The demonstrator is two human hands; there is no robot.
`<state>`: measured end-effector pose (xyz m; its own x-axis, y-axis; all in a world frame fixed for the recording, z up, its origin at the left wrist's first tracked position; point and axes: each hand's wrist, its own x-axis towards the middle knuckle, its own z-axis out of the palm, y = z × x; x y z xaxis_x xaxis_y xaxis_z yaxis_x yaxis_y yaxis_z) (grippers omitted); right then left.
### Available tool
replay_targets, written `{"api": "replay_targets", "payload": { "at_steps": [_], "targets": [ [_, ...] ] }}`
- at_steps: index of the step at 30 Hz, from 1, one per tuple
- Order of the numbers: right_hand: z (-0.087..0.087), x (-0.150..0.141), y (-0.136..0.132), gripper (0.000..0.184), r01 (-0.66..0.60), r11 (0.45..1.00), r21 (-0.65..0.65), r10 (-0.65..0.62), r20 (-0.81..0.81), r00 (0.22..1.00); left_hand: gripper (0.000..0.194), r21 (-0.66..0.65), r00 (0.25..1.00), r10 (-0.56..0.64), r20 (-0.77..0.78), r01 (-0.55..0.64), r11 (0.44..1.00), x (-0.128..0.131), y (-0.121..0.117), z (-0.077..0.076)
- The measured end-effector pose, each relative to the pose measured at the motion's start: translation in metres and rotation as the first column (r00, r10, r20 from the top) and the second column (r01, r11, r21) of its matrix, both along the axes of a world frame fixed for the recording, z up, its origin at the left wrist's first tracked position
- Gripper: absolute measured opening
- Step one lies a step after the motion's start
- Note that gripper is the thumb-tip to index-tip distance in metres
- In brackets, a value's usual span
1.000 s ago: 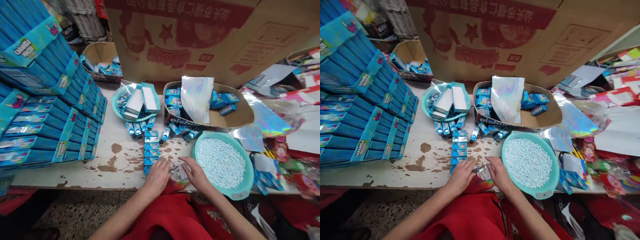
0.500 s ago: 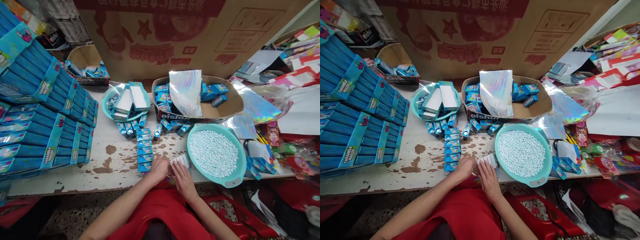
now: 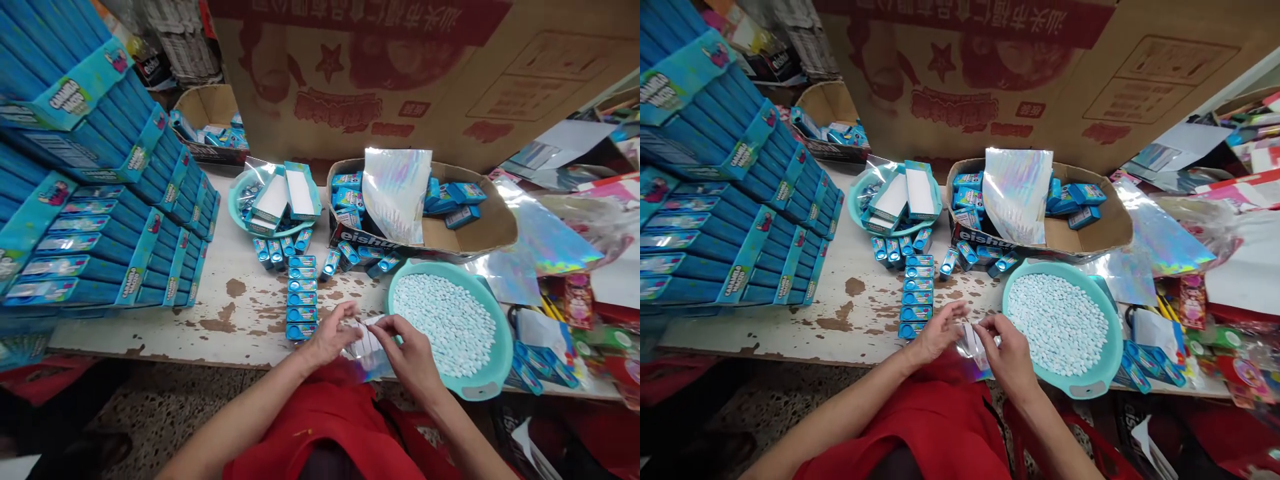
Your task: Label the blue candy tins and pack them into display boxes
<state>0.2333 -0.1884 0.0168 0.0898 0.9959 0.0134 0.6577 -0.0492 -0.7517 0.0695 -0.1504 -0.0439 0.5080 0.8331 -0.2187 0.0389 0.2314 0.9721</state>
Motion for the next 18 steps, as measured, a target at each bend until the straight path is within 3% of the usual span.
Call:
{"api": "replay_targets", "payload": {
  "at_steps": [2,5,10,14,18],
  "targets": [
    [-0.012,-0.013,0.010,0.027,0.043,0.996,-0.078,-0.052,-0.119,0.992,0.026,-0.103,0.999,0.045,-0.025,-0.047,0.994,-0.009,0.002,0.002],
    [-0.035,-0.042,0.028,0.031,0.064,0.979,-0.192,-0.122,-0.304,0.945,0.019,-0.179,0.973,0.186,-0.140,-0.209,0.961,-0.037,0.013,-0.001],
    [-0.062,-0.095,0.062,0.032,0.122,0.961,-0.249,-0.229,-0.463,0.856,0.022,-0.051,0.874,0.426,-0.234,-0.448,0.893,-0.092,0.041,-0.006],
    [-0.062,-0.112,0.080,0.030,0.087,0.963,-0.255,-0.217,-0.540,0.813,0.025,-0.154,0.875,0.406,-0.265,-0.454,0.878,-0.112,0.057,-0.002],
    [-0.059,-0.108,0.084,0.030,0.046,0.971,-0.237,-0.165,-0.514,0.842,0.028,-0.188,0.907,0.372,-0.199,-0.408,0.893,-0.116,0.057,0.000]
  ]
}}
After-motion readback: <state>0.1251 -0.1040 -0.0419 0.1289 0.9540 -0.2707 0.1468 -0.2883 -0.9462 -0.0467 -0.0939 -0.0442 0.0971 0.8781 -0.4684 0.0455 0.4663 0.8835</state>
